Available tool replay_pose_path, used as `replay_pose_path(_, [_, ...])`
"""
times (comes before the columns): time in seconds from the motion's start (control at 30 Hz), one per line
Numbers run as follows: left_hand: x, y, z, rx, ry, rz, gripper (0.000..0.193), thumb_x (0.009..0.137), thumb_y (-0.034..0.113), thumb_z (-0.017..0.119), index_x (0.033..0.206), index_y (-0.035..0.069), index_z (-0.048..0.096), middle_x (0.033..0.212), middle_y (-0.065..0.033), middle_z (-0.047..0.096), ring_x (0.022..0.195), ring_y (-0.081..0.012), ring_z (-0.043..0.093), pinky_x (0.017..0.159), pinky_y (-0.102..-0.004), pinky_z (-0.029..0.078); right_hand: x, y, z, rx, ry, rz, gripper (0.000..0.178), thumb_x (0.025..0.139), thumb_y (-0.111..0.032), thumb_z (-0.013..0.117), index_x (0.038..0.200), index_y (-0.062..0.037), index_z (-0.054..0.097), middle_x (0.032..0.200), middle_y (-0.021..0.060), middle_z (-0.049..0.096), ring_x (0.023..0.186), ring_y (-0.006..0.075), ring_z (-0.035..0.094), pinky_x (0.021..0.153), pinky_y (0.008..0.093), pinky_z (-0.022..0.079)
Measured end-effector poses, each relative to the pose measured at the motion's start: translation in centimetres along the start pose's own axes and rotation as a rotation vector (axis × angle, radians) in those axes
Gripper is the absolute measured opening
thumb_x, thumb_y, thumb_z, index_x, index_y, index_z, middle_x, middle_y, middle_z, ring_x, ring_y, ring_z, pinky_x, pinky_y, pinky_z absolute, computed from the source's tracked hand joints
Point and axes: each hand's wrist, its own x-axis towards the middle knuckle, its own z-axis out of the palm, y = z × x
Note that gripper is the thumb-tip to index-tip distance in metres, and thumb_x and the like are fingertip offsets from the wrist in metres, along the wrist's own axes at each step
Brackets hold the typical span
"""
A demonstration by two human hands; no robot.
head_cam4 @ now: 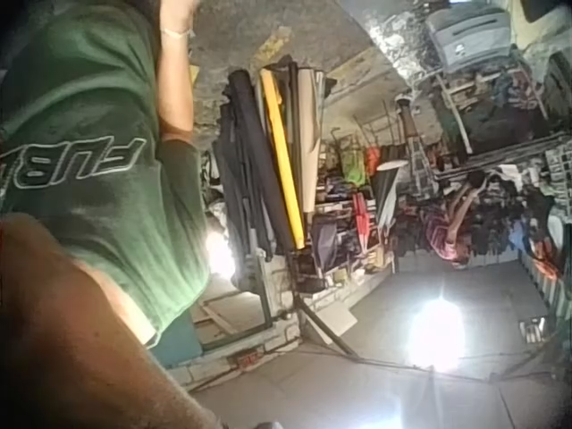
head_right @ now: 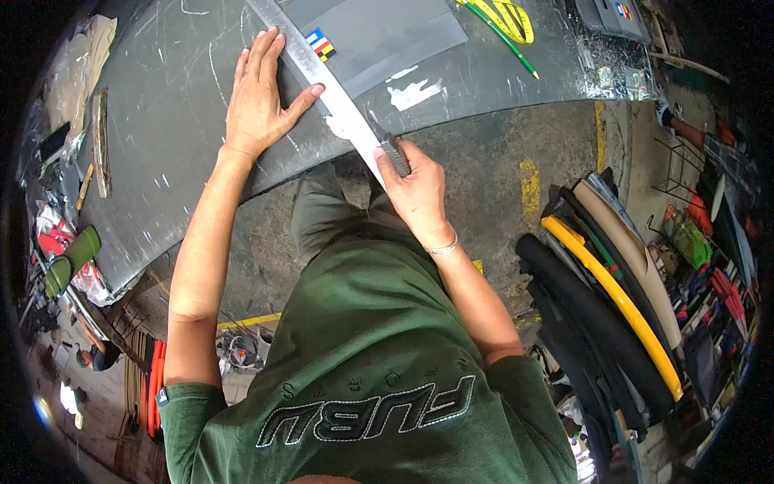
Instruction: Cutting a piece of grey synthetic material using a utility knife and a metal ruler.
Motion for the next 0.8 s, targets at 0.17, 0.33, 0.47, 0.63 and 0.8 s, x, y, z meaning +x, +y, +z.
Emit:
replay_pose_path(0.17, [0.1, -0.1, 0.0, -0.029, 0.025, 0.017, 0.096, 0.086, 0.065, 0.071, 0.148, -0.003, 0.043, 0.155, -0.0223, 0.043, 0.146, -0.0362, 0.042, 0.125, -0.0528, 0.025, 0.3, 0.7, 0.0, 0.063, -0.044, 0.0, 0.02, 0.095, -0.02, 0.076, 0.097, -0.0004, 0.071, 0.072, 0.0007, 0.063, 0.07, 0.006, 0.053, 0.064, 0.0266, 0.047])
replay_pose_path(0.33, [0.0, 0.0, -0.2, -0.026, -0.005, 0.001, 0.095, 0.086, 0.059, 0.074, 0.152, -0.001, 0.039, 0.159, -0.0185, 0.039, 0.149, -0.0341, 0.036, 0.126, -0.0514, 0.023, -0.2, -0.1, 0.4, 0.069, -0.026, -0.013, 0.022, 0.095, -0.022, 0.077, 0.098, -0.0013, 0.071, 0.078, 0.0047, 0.07, 0.074, 0.0062, 0.059, 0.067, 0.0276, 0.05])
replay_pose_path(0.47, [0.1, 0.1, -0.2, -0.013, -0.01, -0.003, 0.096, 0.086, 0.058, 0.074, 0.153, 0.0, 0.039, 0.16, -0.0177, 0.038, 0.15, -0.0338, 0.035, 0.126, -0.0513, 0.023, -0.1, 0.2, 0.4, -0.005, -0.029, -0.03, 0.025, 0.094, -0.024, 0.077, 0.098, -0.0006, 0.071, 0.079, 0.0093, 0.072, 0.074, 0.0076, 0.062, 0.068, 0.03, 0.051])
replay_pose_path(0.63, [0.0, 0.1, -0.2, -0.006, -0.025, -0.01, 0.095, 0.086, 0.058, 0.074, 0.153, 0.0, 0.039, 0.161, -0.0181, 0.038, 0.151, -0.0336, 0.034, 0.126, -0.0513, 0.022, 0.1, 0.5, 0.6, 0.043, -0.035, -0.014, 0.024, 0.095, -0.023, 0.076, 0.098, -0.0004, 0.07, 0.079, 0.0088, 0.072, 0.075, 0.0067, 0.061, 0.068, 0.0298, 0.051])
replay_pose_path(0.8, [0.1, 0.1, -0.2, -0.018, -0.033, -0.006, 0.097, 0.085, 0.058, 0.075, 0.153, -0.001, 0.038, 0.16, -0.019, 0.038, 0.151, -0.0333, 0.034, 0.126, -0.0513, 0.022, 0.0, 0.8, 1.2, 0.084, -0.017, -0.019, 0.023, 0.096, -0.023, 0.075, 0.098, -0.0006, 0.071, 0.077, 0.0067, 0.071, 0.074, 0.005, 0.058, 0.066, 0.028, 0.05])
